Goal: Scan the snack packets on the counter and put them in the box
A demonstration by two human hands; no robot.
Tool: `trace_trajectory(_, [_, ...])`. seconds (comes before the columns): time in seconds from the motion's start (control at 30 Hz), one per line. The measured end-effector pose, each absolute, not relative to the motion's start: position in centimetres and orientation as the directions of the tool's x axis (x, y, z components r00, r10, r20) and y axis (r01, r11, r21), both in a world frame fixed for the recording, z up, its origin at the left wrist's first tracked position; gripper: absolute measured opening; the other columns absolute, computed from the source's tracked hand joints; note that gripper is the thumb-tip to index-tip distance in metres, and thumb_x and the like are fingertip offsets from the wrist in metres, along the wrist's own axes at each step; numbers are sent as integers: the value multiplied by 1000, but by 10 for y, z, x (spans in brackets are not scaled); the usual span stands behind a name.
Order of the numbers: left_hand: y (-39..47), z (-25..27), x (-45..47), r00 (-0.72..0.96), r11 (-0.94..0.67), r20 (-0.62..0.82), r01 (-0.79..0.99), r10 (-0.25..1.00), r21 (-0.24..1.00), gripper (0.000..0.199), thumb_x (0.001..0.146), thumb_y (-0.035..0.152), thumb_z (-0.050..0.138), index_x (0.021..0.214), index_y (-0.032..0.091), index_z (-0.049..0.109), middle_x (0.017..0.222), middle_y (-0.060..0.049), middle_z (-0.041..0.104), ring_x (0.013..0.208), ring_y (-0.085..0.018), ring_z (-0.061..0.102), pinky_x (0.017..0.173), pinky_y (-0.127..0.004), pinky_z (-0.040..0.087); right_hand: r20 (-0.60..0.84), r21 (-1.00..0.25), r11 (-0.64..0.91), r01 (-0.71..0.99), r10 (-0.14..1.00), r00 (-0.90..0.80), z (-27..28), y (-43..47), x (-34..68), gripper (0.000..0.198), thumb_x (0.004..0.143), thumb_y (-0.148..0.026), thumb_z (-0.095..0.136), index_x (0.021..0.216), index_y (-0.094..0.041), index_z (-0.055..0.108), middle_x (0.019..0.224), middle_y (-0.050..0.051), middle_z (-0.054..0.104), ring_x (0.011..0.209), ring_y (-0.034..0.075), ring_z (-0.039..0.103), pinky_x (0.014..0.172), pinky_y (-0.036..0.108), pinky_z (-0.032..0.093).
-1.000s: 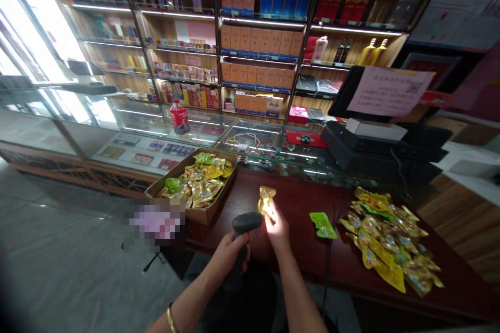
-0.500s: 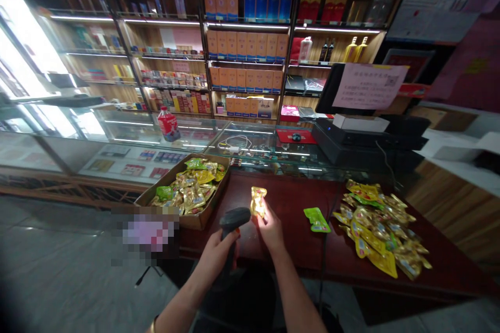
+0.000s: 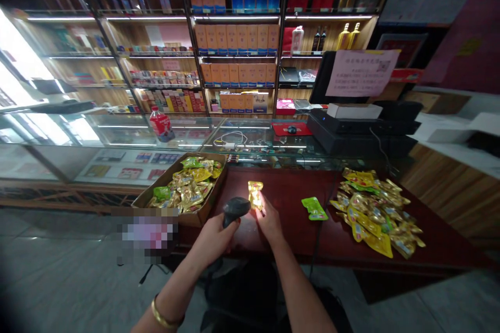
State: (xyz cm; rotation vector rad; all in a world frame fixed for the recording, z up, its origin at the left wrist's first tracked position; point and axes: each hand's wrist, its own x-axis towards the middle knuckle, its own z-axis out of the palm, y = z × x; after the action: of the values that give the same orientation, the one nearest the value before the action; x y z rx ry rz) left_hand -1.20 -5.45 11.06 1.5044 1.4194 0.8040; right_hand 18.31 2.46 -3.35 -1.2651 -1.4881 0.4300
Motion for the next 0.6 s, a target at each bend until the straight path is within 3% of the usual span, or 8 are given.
trace_trajectory(0.3, [-31, 126, 0, 207, 223, -311, 363, 927, 905, 33, 88, 48, 65, 71, 21, 56, 48, 3, 59, 37, -14, 55, 41, -23, 41, 388, -916, 350, 197, 899, 204, -26, 27, 179, 65, 84, -23, 64, 148, -32, 62, 150, 1, 65, 126, 23, 71, 110, 39, 57])
trace_trajectory(0.6, [-35, 69, -23, 149, 151, -204, 303, 968, 941, 34, 87, 51, 70, 80, 22, 55, 55, 3, 62, 39, -14, 58, 41, -22, 42, 171, -982, 189, -24, 930, 325, -40, 33, 191, 80, 77, -36, 73, 154, -24, 55, 129, 9, 78, 113, 27, 78, 105, 45, 59])
